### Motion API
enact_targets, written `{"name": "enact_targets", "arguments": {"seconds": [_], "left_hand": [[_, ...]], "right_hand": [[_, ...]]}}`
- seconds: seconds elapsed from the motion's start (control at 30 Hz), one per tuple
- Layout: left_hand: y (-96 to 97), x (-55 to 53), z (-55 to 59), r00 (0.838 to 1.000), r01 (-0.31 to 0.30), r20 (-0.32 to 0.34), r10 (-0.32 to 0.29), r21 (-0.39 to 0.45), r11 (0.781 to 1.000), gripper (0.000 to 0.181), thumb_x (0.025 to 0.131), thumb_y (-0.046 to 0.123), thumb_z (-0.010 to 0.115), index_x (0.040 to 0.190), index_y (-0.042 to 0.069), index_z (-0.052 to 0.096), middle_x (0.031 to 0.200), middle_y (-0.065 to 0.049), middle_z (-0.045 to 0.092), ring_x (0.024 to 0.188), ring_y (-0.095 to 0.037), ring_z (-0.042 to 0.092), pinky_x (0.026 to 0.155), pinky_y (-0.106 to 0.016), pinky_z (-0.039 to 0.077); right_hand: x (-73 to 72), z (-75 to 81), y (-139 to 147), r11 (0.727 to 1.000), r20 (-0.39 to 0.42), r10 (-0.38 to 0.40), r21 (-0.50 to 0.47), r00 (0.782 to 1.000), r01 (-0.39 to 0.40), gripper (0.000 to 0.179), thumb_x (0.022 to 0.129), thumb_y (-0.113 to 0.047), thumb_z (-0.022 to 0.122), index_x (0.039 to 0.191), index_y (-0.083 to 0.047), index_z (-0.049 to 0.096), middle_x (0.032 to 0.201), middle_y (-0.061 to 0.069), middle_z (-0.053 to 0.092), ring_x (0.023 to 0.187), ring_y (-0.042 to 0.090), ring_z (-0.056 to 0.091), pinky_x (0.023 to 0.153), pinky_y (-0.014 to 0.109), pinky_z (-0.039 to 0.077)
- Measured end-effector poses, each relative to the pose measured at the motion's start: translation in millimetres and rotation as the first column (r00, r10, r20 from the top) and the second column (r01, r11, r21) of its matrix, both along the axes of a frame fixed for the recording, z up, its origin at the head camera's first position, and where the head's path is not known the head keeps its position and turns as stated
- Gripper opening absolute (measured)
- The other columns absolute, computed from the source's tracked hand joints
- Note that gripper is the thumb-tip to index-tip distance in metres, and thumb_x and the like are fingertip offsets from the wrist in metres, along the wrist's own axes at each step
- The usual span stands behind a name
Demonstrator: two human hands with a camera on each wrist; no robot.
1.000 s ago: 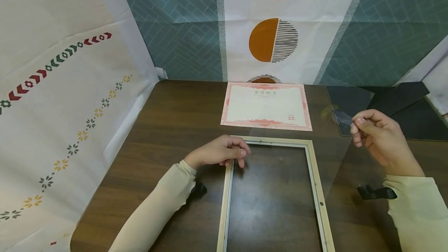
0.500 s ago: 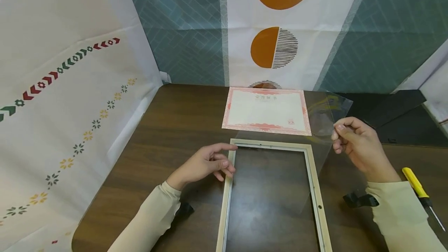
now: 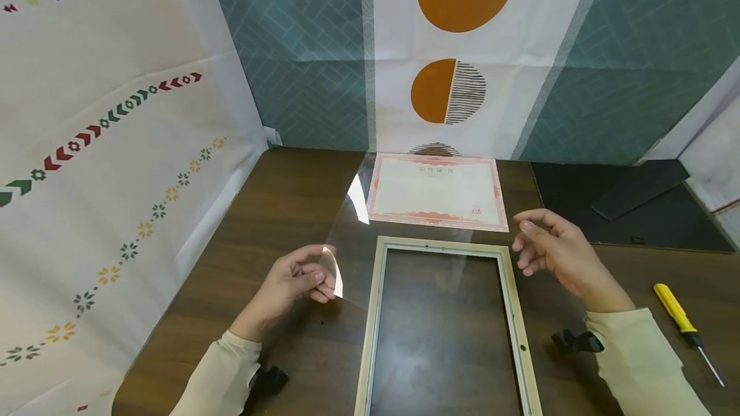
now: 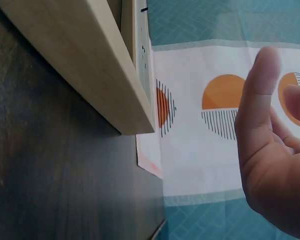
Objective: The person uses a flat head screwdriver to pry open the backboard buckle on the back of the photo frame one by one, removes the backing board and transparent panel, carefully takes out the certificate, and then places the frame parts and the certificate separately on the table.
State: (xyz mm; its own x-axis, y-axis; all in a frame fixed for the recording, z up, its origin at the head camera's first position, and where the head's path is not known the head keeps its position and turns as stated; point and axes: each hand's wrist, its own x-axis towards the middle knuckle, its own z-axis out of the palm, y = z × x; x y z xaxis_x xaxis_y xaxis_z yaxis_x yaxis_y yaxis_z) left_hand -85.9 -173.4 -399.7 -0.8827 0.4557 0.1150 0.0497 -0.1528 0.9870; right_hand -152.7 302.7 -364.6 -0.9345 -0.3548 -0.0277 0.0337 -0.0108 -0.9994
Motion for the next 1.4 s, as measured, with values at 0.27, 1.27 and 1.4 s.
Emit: {"name": "enact_targets", "arguments": {"seconds": [0.27,1.27,1.4], "left_hand": [[-51.3,8.6,1.4,0.985,-0.164,0.059,0.159,0.095,0.982,0.044,0.103,-0.008,0.047,0.146,-0.01,0.037,0.098,-0.014,0.074,0.085,-0.02,0.073,0.074,-0.03,0.058],[-153.6,-53.8,-15.0,0.86,-0.36,0.455,0.229,0.224,0.906,0.042,0.107,-0.008,0.034,0.133,0.012,0.06,0.102,-0.012,0.072,0.081,-0.023,0.071,0.076,-0.028,0.057],[-156.0,-57.0,-13.2,0.845,-0.349,0.469,0.257,0.118,0.93,0.045,0.107,-0.005,0.036,0.15,0.009,0.044,0.101,-0.009,0.072,0.08,-0.02,0.071,0.076,-0.027,0.056]], "right_hand": [[12.3,5.1,8,0.986,0.002,0.021,0.168,1.0,-0.021,0.017,0.108,-0.018,0.05,0.124,-0.02,0.057,0.089,0.011,0.064,0.065,0.025,0.066,0.059,0.038,0.058],[57.4,-38.8,35,0.953,0.261,0.243,0.116,0.934,-0.28,0.045,0.111,-0.022,0.042,0.144,0.007,0.032,0.095,0.02,0.062,0.068,0.026,0.067,0.058,0.043,0.059],[56.6,-39.6,36,0.953,0.266,0.249,0.104,0.931,-0.284,0.046,0.111,-0.022,0.042,0.144,0.008,0.031,0.095,0.02,0.062,0.068,0.026,0.067,0.059,0.043,0.059]]}}
